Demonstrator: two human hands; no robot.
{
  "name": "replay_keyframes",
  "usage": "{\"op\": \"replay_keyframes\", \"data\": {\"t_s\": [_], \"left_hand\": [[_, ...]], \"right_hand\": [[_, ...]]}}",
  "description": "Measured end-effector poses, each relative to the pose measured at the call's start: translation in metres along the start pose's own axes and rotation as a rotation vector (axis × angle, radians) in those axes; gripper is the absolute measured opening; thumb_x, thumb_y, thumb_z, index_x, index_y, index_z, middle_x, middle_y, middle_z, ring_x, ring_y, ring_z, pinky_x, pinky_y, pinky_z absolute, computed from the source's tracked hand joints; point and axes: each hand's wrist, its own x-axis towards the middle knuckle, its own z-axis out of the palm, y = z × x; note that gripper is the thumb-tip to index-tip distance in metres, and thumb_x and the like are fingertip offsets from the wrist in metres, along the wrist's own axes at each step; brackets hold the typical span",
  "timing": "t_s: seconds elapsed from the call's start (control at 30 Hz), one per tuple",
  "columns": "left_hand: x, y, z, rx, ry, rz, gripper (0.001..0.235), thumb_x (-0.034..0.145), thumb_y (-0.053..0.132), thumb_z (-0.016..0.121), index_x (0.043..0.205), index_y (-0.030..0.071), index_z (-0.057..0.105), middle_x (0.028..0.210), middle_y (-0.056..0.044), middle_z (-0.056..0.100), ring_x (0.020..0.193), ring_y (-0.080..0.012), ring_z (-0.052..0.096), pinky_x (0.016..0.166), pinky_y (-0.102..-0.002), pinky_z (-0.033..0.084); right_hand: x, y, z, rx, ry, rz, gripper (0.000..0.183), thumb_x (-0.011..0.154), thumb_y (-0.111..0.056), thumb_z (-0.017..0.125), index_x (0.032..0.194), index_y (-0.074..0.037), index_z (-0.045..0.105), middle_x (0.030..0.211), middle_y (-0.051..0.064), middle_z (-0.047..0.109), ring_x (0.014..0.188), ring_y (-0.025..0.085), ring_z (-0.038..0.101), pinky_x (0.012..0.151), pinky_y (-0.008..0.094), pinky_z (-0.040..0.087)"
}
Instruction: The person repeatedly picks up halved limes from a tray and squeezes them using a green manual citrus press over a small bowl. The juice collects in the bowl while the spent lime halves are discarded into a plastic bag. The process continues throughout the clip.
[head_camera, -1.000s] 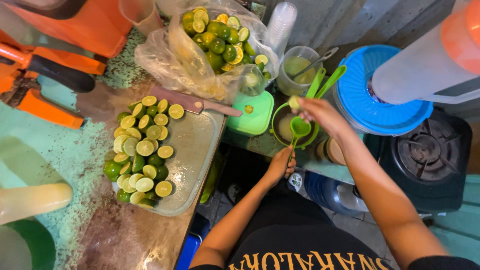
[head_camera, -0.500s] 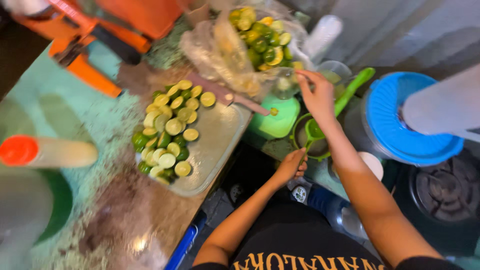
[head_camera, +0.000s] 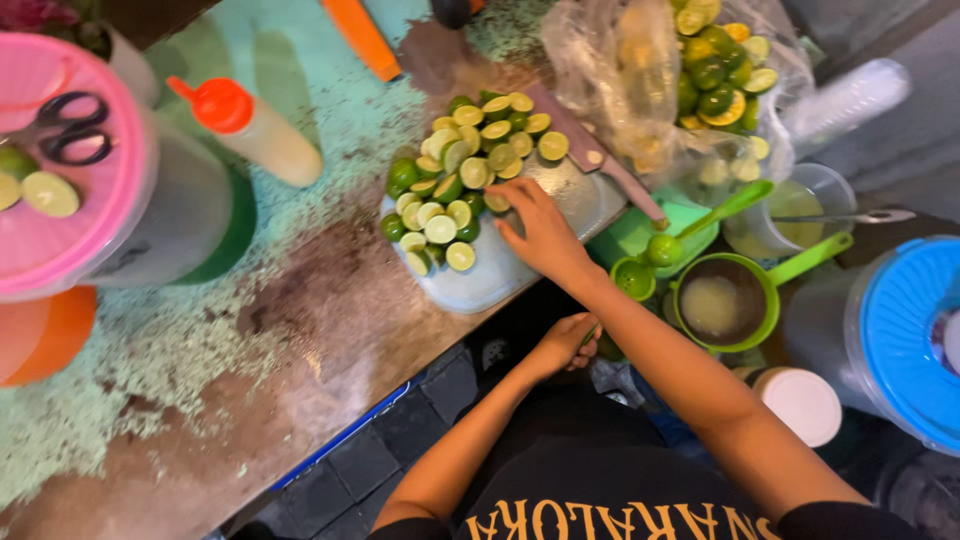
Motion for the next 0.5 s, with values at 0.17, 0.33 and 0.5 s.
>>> {"op": "replay_keyframes", "data": {"t_s": [0.17,0.33,0.5], "left_hand": [[-0.025,0.007,-0.009,-0.022,0.089,0.083,0.037,0.109,0.046,0.046,0.092,0.013,0.049,0.061,0.005,0.042,0.044,-0.0052,0.034,0.040,-0.023,0.027],[-0.023,0.012,-0.007,-0.009,0.097,0.063,0.037,0.108,0.047,0.046,0.092,0.013,0.049,0.060,0.004,0.042,0.044,-0.0056,0.034,0.040,-0.024,0.028],[-0.003,0.014,0.002,0.027,0.056,-0.012,0.037,0.107,0.047,0.046,0.092,0.014,0.050,0.059,0.005,0.041,0.042,-0.0042,0.033,0.038,-0.023,0.026]], "right_hand": [[0.020,0.004,0.017,-0.138,0.080,0.004,0.033,0.084,-0.014,0.079,0.113,-0.008,0.064,0.110,0.015,0.061,0.107,0.038,0.059,0.095,0.045,0.049],[0.003,0.013,0.001,-0.007,0.004,0.121,0.041,0.084,-0.016,0.077,0.124,-0.011,0.068,0.099,0.014,0.057,0.094,0.029,0.061,0.085,0.039,0.051],[-0.059,0.051,-0.061,0.691,-0.095,0.589,0.034,0.103,-0.028,0.064,0.128,-0.007,0.071,0.115,0.005,0.068,0.104,0.012,0.064,0.090,0.032,0.056]]}}
